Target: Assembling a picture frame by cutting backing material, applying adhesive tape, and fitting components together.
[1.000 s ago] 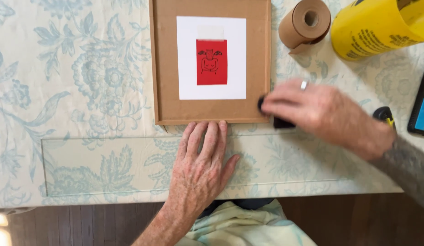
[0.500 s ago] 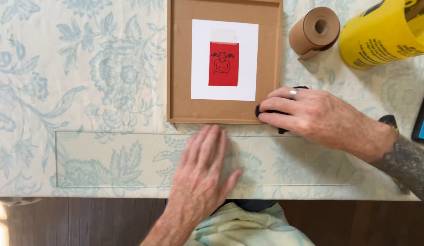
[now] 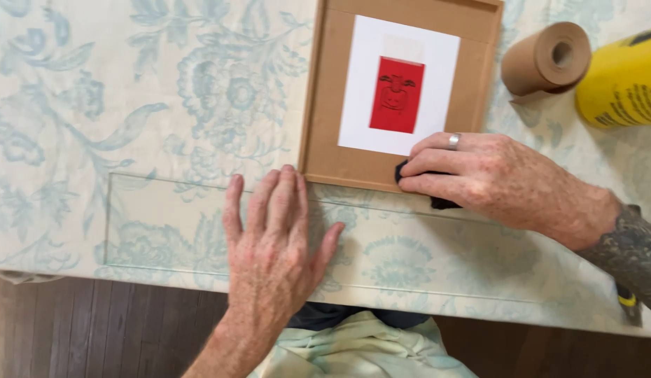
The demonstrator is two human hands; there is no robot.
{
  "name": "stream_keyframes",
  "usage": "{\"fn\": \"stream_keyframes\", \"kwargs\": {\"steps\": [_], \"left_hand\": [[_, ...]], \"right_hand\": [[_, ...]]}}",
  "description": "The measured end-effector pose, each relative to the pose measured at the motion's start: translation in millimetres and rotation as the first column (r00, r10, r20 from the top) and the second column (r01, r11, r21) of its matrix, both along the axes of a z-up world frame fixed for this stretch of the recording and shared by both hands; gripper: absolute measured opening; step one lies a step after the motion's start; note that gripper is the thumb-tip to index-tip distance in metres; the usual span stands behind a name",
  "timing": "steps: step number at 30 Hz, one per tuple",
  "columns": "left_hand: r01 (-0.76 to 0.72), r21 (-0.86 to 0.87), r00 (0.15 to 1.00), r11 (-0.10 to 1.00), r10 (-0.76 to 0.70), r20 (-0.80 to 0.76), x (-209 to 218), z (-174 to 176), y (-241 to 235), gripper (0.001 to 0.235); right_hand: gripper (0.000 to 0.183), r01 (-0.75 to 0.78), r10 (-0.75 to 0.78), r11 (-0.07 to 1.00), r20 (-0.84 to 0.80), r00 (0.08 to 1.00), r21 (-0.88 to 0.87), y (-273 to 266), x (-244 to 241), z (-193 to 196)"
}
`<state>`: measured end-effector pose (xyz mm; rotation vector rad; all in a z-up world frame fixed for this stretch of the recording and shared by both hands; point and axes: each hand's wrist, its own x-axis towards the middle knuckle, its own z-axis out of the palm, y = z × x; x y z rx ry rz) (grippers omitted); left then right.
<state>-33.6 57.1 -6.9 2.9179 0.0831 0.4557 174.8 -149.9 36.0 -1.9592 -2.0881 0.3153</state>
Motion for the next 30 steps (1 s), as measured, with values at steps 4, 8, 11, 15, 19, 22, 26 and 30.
{"fn": "stream_keyframes", "kwargs": {"steps": [4,8,11,15,19,22,26,30], "left_hand": [[-0.007,-0.006,1.000,1.000,0.007,0.011,1.6,1.9,-0.3,0.063],[-0.019,0.005,1.000,1.000,0.019,-0.006,0.7,0.8,-1.3,0.064],[-0.016,-0.001,1.000,1.000,0.016,0.006,-0.2,-0.3,-1.9,0.060],[-0.036,0.086,0.999,0.996,0.037,-0.005,-0.5,1.2,-3.2,0.058],[-0.048,0.119,0.999,0.992,0.049,-0.001,-1.6,1.4,-2.2,0.056],[-0.059,0.136,0.998,0.989,0.060,-0.003,-3.4,-1.3,-2.9,0.056],[-0.056,0.113,0.998,0.992,0.057,-0.005,-4.5,-1.6,-2.1,0.054],[-0.036,0.111,0.999,0.993,0.037,-0.002,-2.0,-4.0,-1.8,0.059]], "right_hand": [[0.016,-0.069,0.066,0.996,0.046,0.997,0.049,44.4,-2.3,-0.7],[0.015,-0.104,0.102,0.992,0.027,0.994,0.075,84.5,-7.7,-6.6],[0.013,-0.099,0.098,0.986,0.011,0.995,0.138,95.8,-10.9,-10.3],[0.013,-0.086,0.088,0.986,-0.010,0.996,0.145,84.1,-7.2,-11.4],[0.033,-0.094,0.096,0.995,0.118,0.988,-0.024,36.0,9.9,-16.9],[0.043,-0.098,0.109,0.987,0.077,0.991,-0.126,-3.3,21.2,-9.5],[0.042,-0.074,0.096,0.975,0.098,0.991,-0.208,-52.6,29.1,-9.6],[0.036,-0.042,0.062,0.981,0.104,0.993,-0.192,-50.1,23.5,-7.8]]}}
